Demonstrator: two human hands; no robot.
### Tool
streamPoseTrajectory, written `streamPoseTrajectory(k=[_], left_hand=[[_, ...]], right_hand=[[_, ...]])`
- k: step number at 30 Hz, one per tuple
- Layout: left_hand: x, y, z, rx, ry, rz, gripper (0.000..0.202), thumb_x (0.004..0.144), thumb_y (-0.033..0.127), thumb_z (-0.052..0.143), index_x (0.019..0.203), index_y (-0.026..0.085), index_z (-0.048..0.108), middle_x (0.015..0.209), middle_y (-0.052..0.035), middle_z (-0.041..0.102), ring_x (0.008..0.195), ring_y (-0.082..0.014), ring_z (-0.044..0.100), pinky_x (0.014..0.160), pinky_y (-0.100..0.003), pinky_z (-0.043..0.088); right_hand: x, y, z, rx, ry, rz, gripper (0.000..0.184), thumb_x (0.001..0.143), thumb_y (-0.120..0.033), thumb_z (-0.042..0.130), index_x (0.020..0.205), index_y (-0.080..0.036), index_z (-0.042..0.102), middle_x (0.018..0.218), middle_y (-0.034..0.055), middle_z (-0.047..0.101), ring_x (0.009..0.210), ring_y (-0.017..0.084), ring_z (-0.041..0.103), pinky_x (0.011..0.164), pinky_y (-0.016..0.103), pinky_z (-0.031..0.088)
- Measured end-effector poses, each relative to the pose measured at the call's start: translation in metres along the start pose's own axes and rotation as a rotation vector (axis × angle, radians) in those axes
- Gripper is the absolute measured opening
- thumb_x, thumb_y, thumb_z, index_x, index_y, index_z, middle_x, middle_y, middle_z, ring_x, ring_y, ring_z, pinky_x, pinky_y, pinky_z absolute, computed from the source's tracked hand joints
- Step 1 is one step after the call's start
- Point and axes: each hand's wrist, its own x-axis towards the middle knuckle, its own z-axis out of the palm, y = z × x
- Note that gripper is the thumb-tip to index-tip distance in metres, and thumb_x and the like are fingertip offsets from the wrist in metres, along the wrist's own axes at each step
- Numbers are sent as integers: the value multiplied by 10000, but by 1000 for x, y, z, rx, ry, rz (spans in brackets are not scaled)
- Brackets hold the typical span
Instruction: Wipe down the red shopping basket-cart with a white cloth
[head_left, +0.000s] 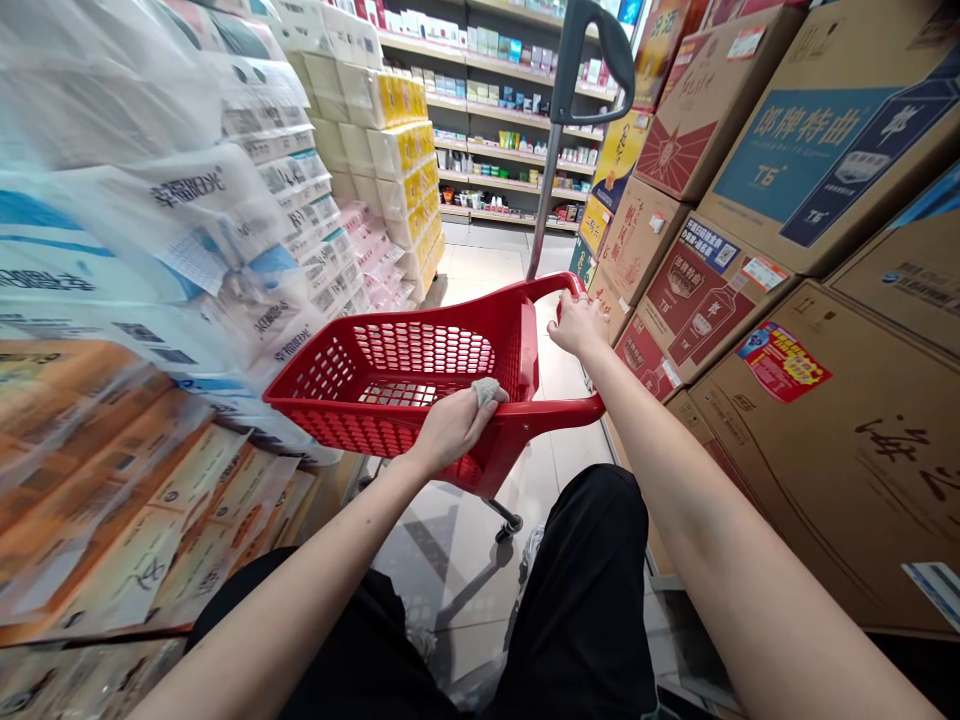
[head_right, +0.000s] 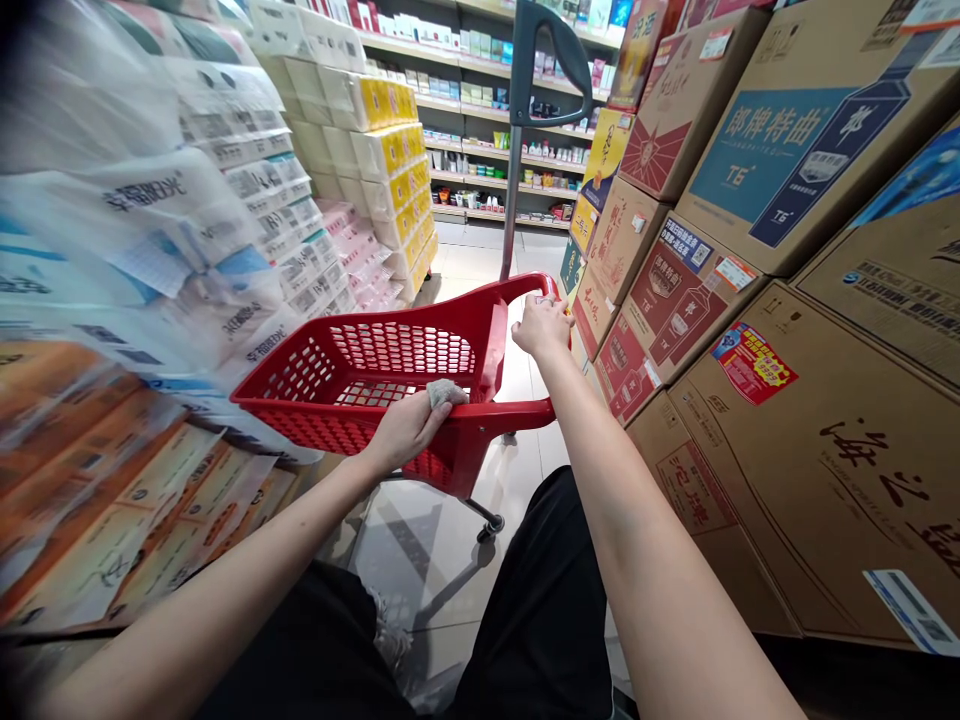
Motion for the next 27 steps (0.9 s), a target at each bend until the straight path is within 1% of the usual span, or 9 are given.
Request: streamPoseTrajectory(k=[4, 6, 10, 14, 16, 19, 22, 27], left_hand=[[2, -2, 5, 21, 6, 16, 447, 1012, 446, 277, 1193, 232, 626, 1167, -68, 670, 1101, -217, 610, 982, -339, 455], [2, -3, 7, 37, 18, 46, 438, 1010, 434, 300, 1239, 238, 618, 1191, -75, 666, 1135, -223, 597, 1003, -355, 455], [-1, -6, 13, 77, 60, 195, 427, 1002, 375, 359, 1357, 234, 548, 1274, -101, 628, 1185, -242, 562, 1028, -417, 453], [-7, -14, 22, 115, 151, 339, 463, 981, 290, 425, 1435, 209, 471, 1319, -134, 589, 1235, -267, 526, 1060, -492, 437], [-10, -20, 24, 147, 172, 382, 490, 973, 253, 440, 1462, 217, 436, 1357, -133, 565, 1281, -271, 498, 1094, -506, 414], [-16, -30, 22, 191, 171, 443, 530, 969, 213, 437, 1496, 228, 383, 1415, -128, 525, 1341, -268, 454, 1122, -499, 404], [-22, -38, 16, 213, 168, 459, 553, 970, 202, 431, 1516, 230, 348, 1439, -129, 503, 1371, -270, 426, 1129, -500, 405], [-30, -40, 8, 214, 183, 409, 562, 971, 206, 439, 1524, 232, 339, 1442, -133, 498, 1369, -272, 428, 1142, -498, 391]], right_hand=[[4, 3, 2, 6, 15, -12, 579, 876, -412, 495, 1405, -190, 420, 1390, 219, 465, 1242, 391, 426, 906, 553, 426], [5, 4, 3, 8, 14, -19, 573, 876, -410, 496, 1402, -194, 423, 1383, 214, 474, 1250, 392, 420, 911, 553, 423], [6, 4, 3, 0, 3, -25, 603, 880, -420, 491, 1429, -191, 388, 1404, 219, 455, 1263, 394, 407, 922, 560, 413], [5, 3, 1, -12, -8, -26, 613, 878, -434, 496, 1434, -200, 383, 1434, 218, 431, 1273, 393, 399, 927, 560, 413], [4, 3, 0, -12, -11, -27, 604, 880, -441, 497, 1428, -208, 393, 1436, 216, 432, 1273, 391, 399, 926, 558, 415], [2, 2, -1, -7, -2, -25, 603, 880, -442, 504, 1423, -200, 401, 1410, 216, 455, 1259, 387, 411, 924, 554, 418], [1, 2, -1, -2, 10, -23, 600, 877, -438, 510, 1415, -191, 414, 1387, 213, 472, 1245, 384, 424, 918, 548, 424], [0, 1, -1, -3, 10, -17, 600, 878, -435, 504, 1415, -184, 412, 1381, 216, 470, 1243, 387, 425, 911, 545, 428]])
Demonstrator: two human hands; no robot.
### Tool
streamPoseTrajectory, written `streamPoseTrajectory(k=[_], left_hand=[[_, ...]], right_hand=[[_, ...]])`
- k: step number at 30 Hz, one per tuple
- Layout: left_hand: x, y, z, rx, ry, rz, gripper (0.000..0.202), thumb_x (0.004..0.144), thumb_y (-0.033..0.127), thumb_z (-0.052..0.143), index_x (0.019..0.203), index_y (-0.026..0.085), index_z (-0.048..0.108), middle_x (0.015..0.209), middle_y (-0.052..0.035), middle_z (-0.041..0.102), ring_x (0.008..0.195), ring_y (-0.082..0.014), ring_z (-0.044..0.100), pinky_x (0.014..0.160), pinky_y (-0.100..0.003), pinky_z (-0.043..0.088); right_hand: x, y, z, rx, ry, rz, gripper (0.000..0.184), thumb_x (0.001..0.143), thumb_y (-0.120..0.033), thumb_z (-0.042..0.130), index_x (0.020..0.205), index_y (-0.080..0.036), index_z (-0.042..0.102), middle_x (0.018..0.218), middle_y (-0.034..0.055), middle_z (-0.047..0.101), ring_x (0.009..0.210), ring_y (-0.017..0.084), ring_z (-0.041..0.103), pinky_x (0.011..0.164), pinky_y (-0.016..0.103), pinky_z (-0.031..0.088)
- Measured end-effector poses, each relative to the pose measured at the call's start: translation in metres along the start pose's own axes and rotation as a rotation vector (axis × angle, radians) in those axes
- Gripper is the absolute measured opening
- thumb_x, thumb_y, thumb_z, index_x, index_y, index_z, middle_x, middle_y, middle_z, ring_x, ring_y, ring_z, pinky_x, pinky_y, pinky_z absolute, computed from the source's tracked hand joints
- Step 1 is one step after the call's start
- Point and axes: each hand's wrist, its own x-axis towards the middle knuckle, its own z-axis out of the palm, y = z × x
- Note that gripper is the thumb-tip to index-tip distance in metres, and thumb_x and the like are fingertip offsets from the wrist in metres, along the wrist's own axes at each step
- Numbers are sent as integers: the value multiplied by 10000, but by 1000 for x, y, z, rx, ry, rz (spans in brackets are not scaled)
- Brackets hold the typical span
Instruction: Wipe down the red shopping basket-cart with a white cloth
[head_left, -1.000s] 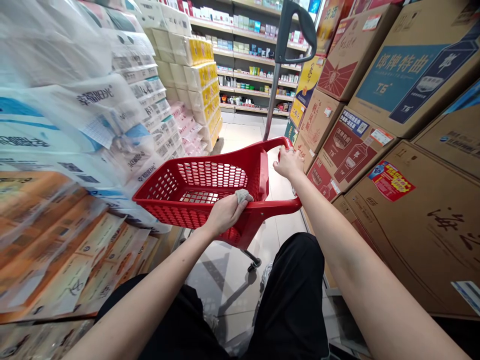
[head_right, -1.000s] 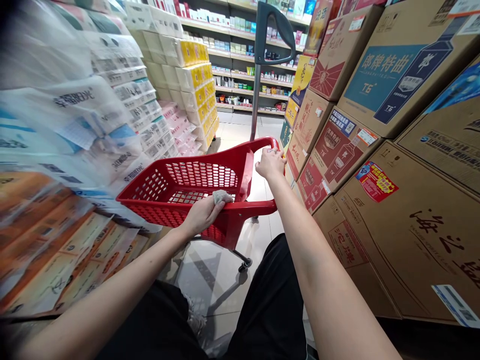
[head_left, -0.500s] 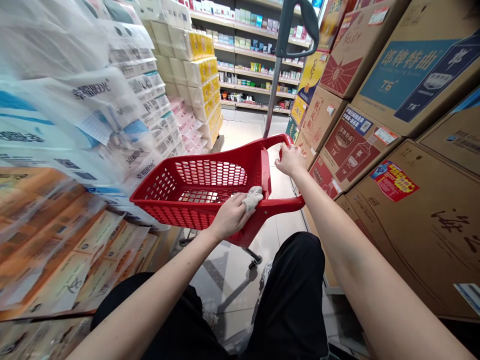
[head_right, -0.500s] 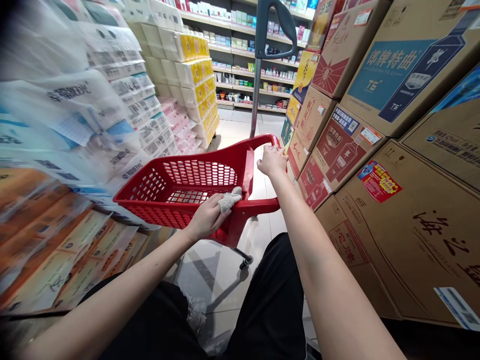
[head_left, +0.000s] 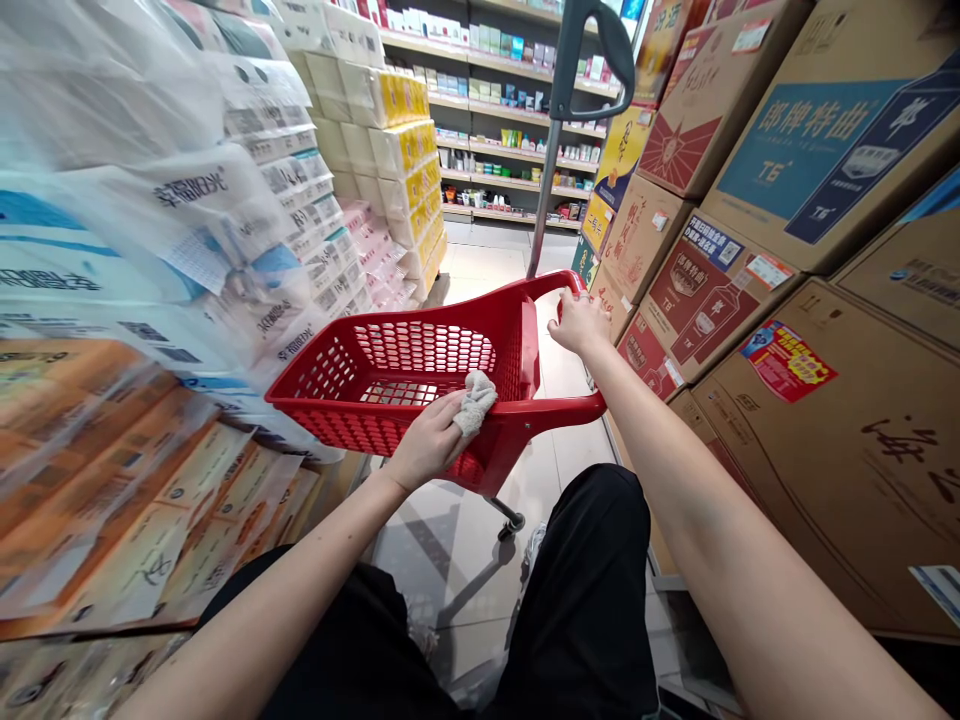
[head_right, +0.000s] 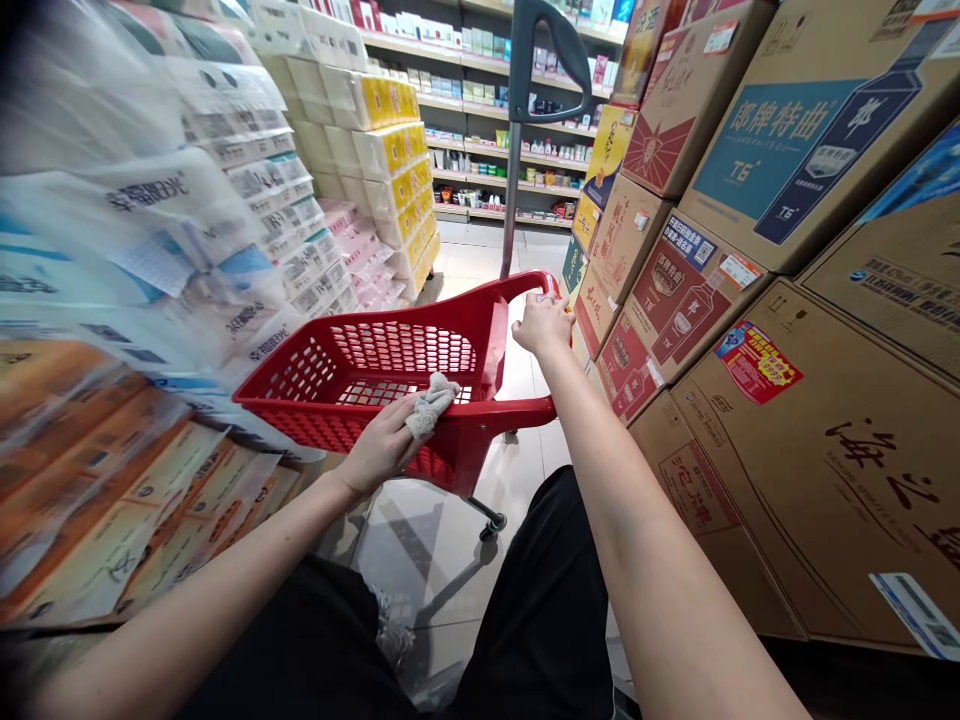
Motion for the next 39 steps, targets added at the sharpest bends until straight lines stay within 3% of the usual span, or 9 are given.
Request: streamPoseTrajectory(k=[13, 18, 22, 39], left_hand=[[18, 19, 23, 116, 38, -30, 594, 928, 320, 520, 1470, 123, 380, 1291, -210, 505, 1241, -344, 444, 1043, -551, 429], [27, 22, 24, 154, 3, -101, 404, 952, 332, 463, 1267, 99, 560, 1155, -196, 571, 1094, -313, 506, 965, -510, 466], [33, 22, 23, 189, -15, -167, 345, 976, 344, 404, 1128, 113, 611, 1076, -173, 597, 1031, -294, 517, 927, -477, 472], [15, 9, 20, 178, 35, -201, 371, 989, 339, 340, 1185, 144, 586, 1080, -154, 593, 995, -284, 500, 892, -462, 445]], right_hand=[[7, 2, 5, -2, -4, -1, 626, 879, -424, 502, 1441, -175, 380, 1435, 230, 432, 1270, 395, 410, 932, 562, 409], [8, 2, 5, -4, -9, 3, 636, 882, -424, 497, 1451, -173, 366, 1445, 232, 425, 1294, 403, 389, 938, 563, 405], [7, 1, 4, -2, -5, 3, 611, 883, -418, 497, 1434, -178, 386, 1430, 229, 435, 1280, 400, 397, 936, 564, 405], [-5, -15, 3, -28, 24, 60, 641, 870, -425, 504, 1448, -168, 395, 1416, 245, 444, 1253, 416, 420, 907, 570, 410]])
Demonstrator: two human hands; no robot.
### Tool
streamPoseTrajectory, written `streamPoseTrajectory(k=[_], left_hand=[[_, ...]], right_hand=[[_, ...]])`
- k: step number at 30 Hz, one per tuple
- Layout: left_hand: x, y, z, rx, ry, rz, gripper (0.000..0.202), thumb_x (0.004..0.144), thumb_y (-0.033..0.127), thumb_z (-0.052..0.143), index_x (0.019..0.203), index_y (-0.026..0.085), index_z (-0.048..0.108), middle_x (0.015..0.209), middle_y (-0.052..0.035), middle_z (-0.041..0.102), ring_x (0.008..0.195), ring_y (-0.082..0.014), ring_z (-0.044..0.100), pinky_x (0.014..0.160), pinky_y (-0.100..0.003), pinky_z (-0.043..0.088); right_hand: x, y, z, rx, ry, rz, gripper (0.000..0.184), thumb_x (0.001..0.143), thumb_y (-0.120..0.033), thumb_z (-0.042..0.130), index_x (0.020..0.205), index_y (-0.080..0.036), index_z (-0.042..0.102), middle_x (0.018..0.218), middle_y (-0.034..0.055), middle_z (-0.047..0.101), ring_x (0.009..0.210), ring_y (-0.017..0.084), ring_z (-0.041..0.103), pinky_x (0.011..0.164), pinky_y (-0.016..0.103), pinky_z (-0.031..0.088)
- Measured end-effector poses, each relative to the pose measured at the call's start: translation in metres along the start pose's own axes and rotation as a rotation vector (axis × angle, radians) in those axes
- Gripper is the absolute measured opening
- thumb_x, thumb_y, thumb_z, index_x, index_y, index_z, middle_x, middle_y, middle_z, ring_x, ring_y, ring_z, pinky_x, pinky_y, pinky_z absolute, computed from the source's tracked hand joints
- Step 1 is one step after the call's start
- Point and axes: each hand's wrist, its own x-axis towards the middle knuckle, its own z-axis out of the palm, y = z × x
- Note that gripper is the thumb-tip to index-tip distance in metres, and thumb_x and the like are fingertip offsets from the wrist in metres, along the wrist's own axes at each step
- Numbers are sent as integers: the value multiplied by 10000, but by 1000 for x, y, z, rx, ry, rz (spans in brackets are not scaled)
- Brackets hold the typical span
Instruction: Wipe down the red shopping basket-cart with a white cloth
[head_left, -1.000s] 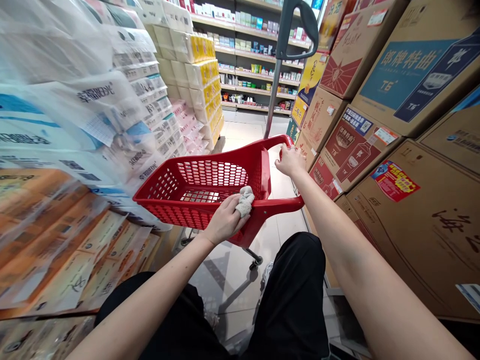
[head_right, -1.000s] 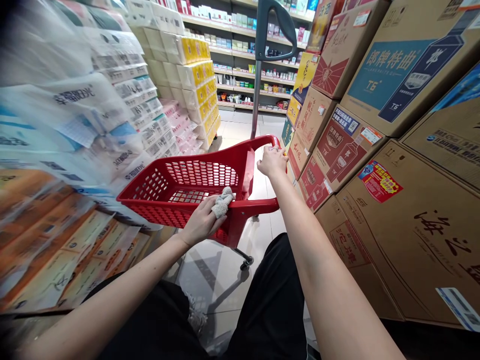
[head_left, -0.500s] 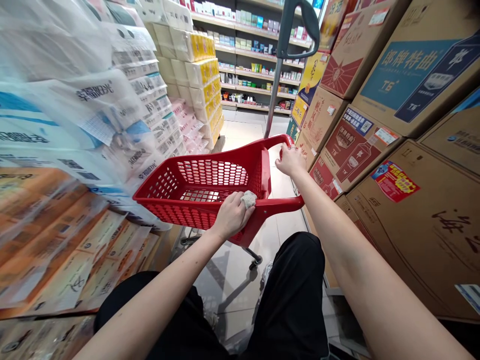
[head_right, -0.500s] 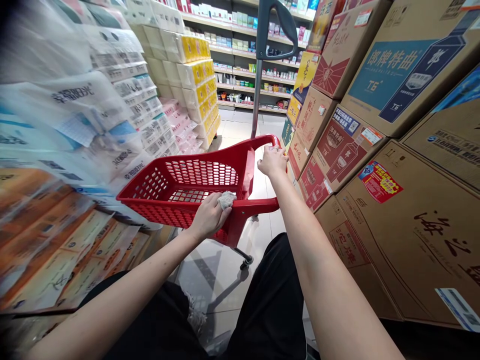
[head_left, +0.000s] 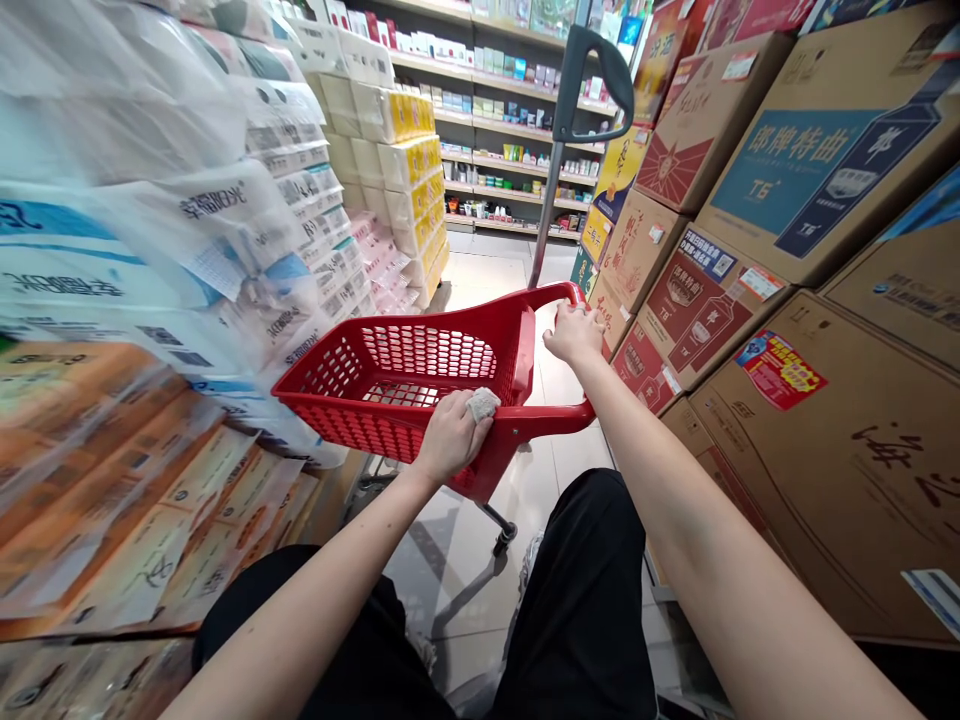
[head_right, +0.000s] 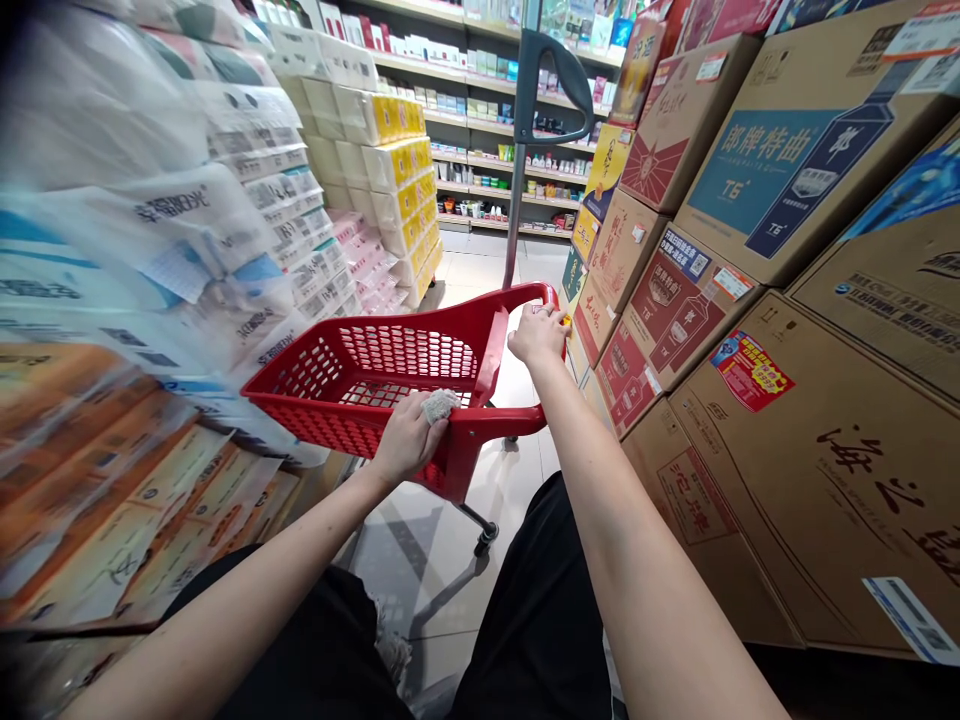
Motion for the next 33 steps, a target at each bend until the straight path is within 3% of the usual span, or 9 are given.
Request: streamPoseTrajectory(k=[6, 10, 13, 18, 25, 29, 33], left_hand=[[-6, -25, -4, -59, -47, 6, 369, 1000, 332, 305, 1185, 169, 579, 1094, -129, 620, 1054, -269, 527, 936, -453, 427], [-17, -54, -12, -49, -70, -108, 376, 1009, 364, 289, 1080, 181, 610, 1031, -111, 636, 1000, -250, 551, 913, -435, 431], [-22, -63, -17, -29, -104, -158, 400, 1013, 377, 278, 1029, 171, 621, 962, -103, 635, 943, -241, 556, 877, -418, 436], [-14, -46, -19, -19, -90, -188, 436, 1017, 383, 252, 994, 169, 631, 938, -107, 643, 915, -238, 566, 857, -410, 436], [6, -11, -16, -139, -94, -88, 391, 1018, 357, 275, 1135, 180, 604, 1051, -108, 644, 1001, -240, 559, 915, -411, 429], [9, -5, -15, -98, -101, -101, 408, 1012, 378, 267, 1069, 163, 609, 993, -122, 626, 949, -254, 538, 874, -416, 433], [10, -5, -18, -61, -141, -97, 427, 1013, 385, 244, 1036, 163, 608, 956, -116, 600, 897, -248, 520, 848, -414, 432]], right_hand=[[-1, -7, -2, -9, -36, -14, 684, 854, -453, 518, 1450, -147, 376, 1453, 261, 398, 1280, 430, 390, 898, 566, 419], [1, -10, -2, -15, -44, -27, 708, 858, -448, 515, 1466, -125, 346, 1469, 278, 375, 1276, 432, 394, 895, 565, 422], [3, -12, 0, -17, -49, -24, 687, 876, -446, 497, 1468, -132, 343, 1473, 276, 374, 1278, 429, 394, 895, 566, 425], [7, -14, 3, -36, -49, -13, 693, 890, -441, 488, 1486, -135, 314, 1494, 268, 354, 1297, 430, 377, 904, 567, 428], [8, -14, 4, -37, -60, -25, 734, 881, -465, 505, 1505, -146, 288, 1504, 271, 331, 1317, 429, 358, 923, 572, 418], [8, -13, 3, -27, -61, -21, 733, 876, -480, 525, 1498, -160, 306, 1493, 266, 349, 1331, 434, 347, 938, 573, 408], [9, -15, 3, -41, -116, 6, 773, 870, -495, 544, 1518, -171, 276, 1551, 267, 263, 1383, 473, 266, 963, 638, 360]])
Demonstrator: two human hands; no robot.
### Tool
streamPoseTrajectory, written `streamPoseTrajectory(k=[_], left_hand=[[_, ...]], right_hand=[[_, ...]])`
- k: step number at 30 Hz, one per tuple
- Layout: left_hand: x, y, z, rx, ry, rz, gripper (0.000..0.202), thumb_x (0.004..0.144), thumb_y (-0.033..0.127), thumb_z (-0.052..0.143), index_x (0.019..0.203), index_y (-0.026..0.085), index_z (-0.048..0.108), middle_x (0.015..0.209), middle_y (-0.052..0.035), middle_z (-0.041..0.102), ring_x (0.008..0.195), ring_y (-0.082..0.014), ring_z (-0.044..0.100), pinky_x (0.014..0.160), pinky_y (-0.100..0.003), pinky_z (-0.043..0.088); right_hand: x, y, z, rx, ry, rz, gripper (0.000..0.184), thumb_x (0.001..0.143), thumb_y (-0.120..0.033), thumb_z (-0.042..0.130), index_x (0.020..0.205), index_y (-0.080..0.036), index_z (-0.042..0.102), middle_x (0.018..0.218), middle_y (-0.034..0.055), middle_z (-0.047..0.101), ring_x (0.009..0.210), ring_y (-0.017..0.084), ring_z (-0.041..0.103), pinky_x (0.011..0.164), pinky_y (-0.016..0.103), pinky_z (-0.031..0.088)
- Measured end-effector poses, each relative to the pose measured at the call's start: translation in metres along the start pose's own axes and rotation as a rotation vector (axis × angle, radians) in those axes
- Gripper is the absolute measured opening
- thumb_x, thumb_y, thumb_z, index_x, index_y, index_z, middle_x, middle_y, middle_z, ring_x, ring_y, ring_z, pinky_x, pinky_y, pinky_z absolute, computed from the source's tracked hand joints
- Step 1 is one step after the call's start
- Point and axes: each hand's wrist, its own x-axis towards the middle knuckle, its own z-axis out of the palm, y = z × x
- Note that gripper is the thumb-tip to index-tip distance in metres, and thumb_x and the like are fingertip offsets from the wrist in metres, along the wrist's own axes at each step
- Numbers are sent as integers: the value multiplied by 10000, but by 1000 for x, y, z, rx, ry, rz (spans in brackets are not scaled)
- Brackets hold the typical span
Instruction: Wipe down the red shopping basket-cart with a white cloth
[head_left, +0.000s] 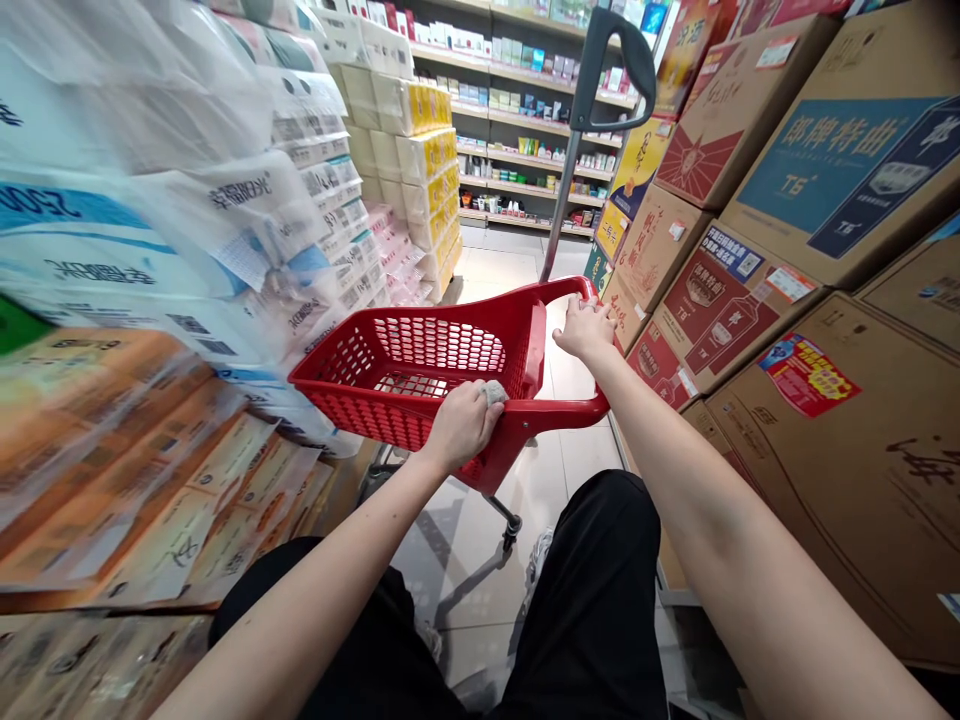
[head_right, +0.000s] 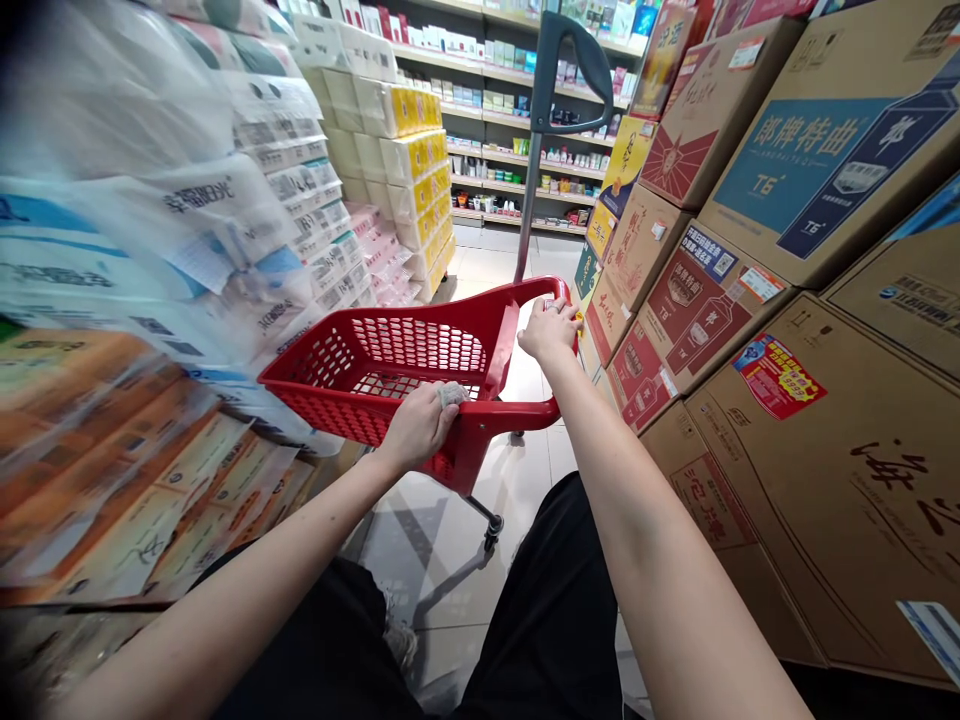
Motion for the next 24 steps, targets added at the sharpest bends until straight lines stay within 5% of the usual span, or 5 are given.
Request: streamPoseTrajectory(k=[7, 16, 24], left_hand=[[1, 2, -1, 55, -25, 5, 437, 1016, 392, 237, 1012, 151, 602, 963, -122, 591, 884, -250, 507, 839, -414, 431], [24, 17, 17, 166, 28, -48, 471, 1020, 441, 235, 883, 169, 595, 893, -112, 606, 828, -236, 542, 767, -385, 434], [32, 14, 23, 93, 32, -30, 435, 1024, 422, 250, 918, 175, 593, 919, -99, 621, 875, -229, 566, 834, -383, 454]], right_hand=[[-8, -3, -1, -35, -21, 58, 732, 905, -448, 493, 1539, -171, 251, 1576, 264, 227, 1395, 459, 257, 986, 733, 271], [-27, -4, 0, -128, -34, -61, 572, 907, -388, 486, 1431, -159, 474, 1623, 209, 143, 1466, 458, 104, 1012, 765, 213], [-19, 0, 10, -206, 0, -137, 517, 900, -390, 504, 1351, -146, 577, 1621, 219, 138, 1448, 484, 138, 1007, 791, 144]])
